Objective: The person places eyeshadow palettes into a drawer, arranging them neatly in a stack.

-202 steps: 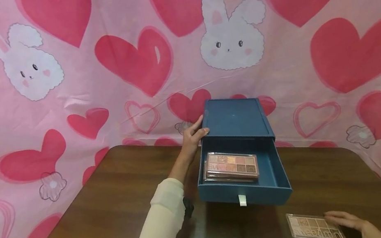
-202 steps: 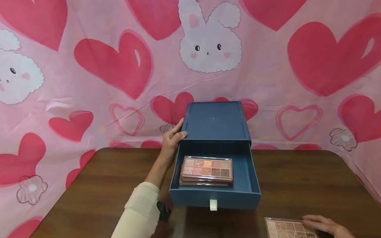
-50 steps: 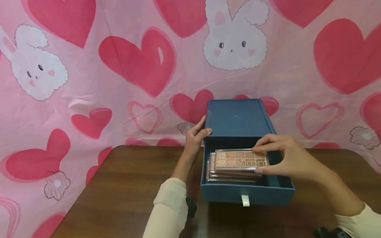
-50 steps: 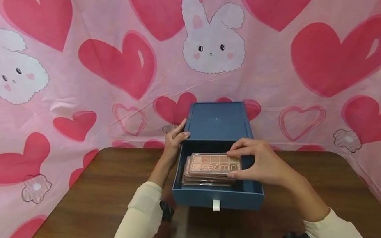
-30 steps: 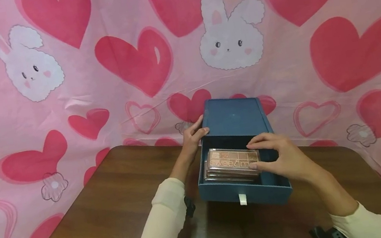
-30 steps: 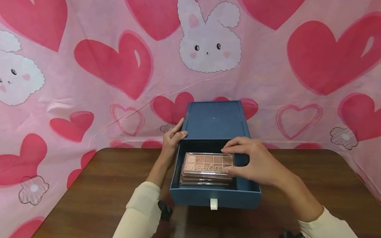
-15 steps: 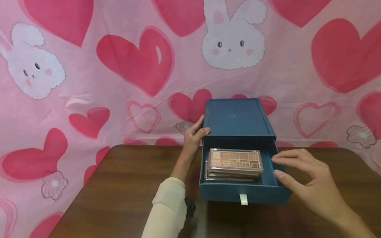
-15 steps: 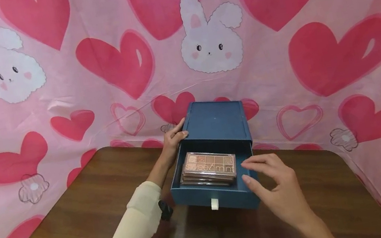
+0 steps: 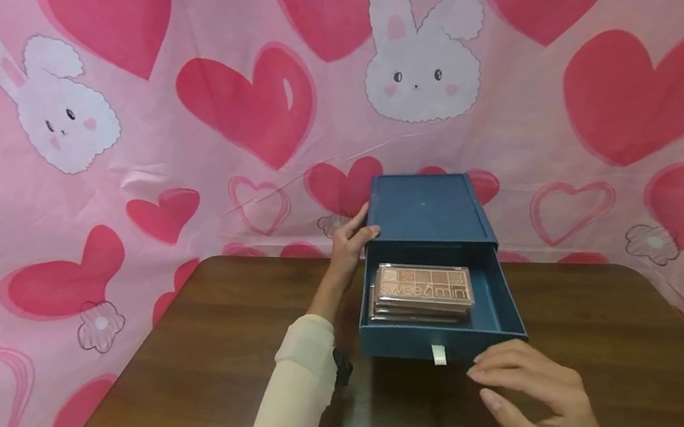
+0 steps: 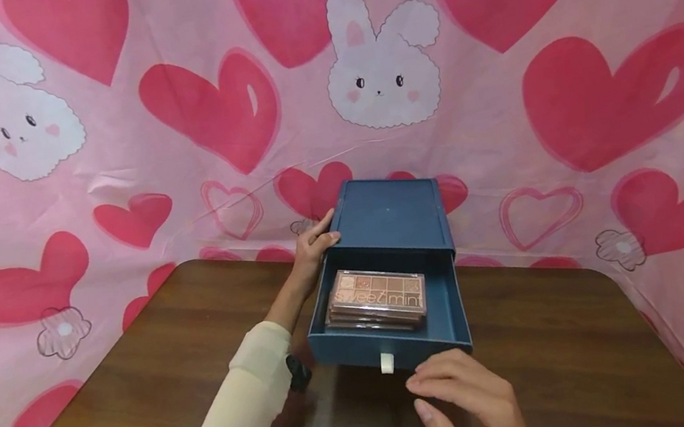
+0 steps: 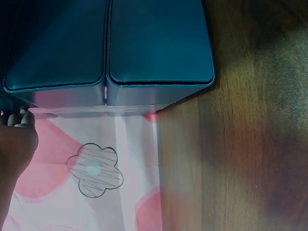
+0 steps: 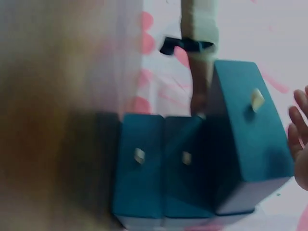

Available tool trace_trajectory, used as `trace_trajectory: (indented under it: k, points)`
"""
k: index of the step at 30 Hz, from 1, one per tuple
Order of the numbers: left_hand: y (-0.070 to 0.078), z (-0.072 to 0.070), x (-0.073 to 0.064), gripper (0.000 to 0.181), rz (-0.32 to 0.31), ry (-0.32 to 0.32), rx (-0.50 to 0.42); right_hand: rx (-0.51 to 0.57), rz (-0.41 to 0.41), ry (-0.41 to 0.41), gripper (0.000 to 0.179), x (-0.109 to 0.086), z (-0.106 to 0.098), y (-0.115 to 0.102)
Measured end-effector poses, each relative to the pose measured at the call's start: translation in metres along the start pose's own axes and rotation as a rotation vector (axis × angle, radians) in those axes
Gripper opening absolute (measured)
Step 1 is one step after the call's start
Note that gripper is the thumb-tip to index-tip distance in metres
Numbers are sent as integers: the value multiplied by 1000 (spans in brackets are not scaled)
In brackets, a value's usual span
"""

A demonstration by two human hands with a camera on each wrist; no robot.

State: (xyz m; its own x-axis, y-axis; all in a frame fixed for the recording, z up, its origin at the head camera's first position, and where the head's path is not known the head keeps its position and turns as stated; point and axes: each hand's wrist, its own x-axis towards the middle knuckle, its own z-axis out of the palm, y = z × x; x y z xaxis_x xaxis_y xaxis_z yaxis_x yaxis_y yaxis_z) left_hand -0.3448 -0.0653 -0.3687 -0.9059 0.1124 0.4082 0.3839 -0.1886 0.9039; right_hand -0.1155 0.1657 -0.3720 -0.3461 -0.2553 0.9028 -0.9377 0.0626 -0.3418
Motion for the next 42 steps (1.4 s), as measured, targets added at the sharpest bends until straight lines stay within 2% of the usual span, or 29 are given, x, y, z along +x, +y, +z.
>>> trace_trajectory:
  k: [5, 8, 9, 11, 12, 15, 16, 19, 21, 23, 27, 35, 42]
  points:
    - [1, 1, -1, 65, -3, 11, 1, -107, 208, -73, 54, -21, 11, 1]
    - [2, 0, -1, 66, 2, -1, -7, -140, 304, -101, 44, -28, 16, 3]
    - [2, 0, -1, 66, 4, -4, -7, -123, 373, -124, 38, -29, 17, 4]
    - [2, 0, -1, 67, 8, -9, -6, -15, 599, -194, 25, -29, 17, 6]
    - [1, -1, -1, 66, 10, -10, -8, 68, 709, -228, 25, -28, 16, 7]
    - [0, -1, -2, 66, 8, -13, -8, 401, 1048, -286, 44, -23, 16, 13]
    - [-1, -2, -1, 66, 9, -15, -7, 510, 1124, -287, 49, -21, 16, 15]
    - [-1, -2, -2, 66, 8, -22, -10, 768, 1235, -271, 53, -14, 18, 19]
    - [-1, -1, -2, 66, 13, -26, -8, 894, 1261, -238, 50, -10, 21, 20]
    - [0, -1, -2, 66, 20, -27, -7, 968, 1258, -222, 50, -6, 24, 20]
    - [1, 0, -2, 66, 29, -32, -12, 1017, 1251, -163, 52, -1, 31, 21]
    - [1, 0, -5, 67, 8, -27, -13, 993, 1171, -38, 48, -5, 44, 24]
    - [1, -1, -3, 69, 7, -35, -7, 794, 1109, 63, 45, 5, 53, 30]
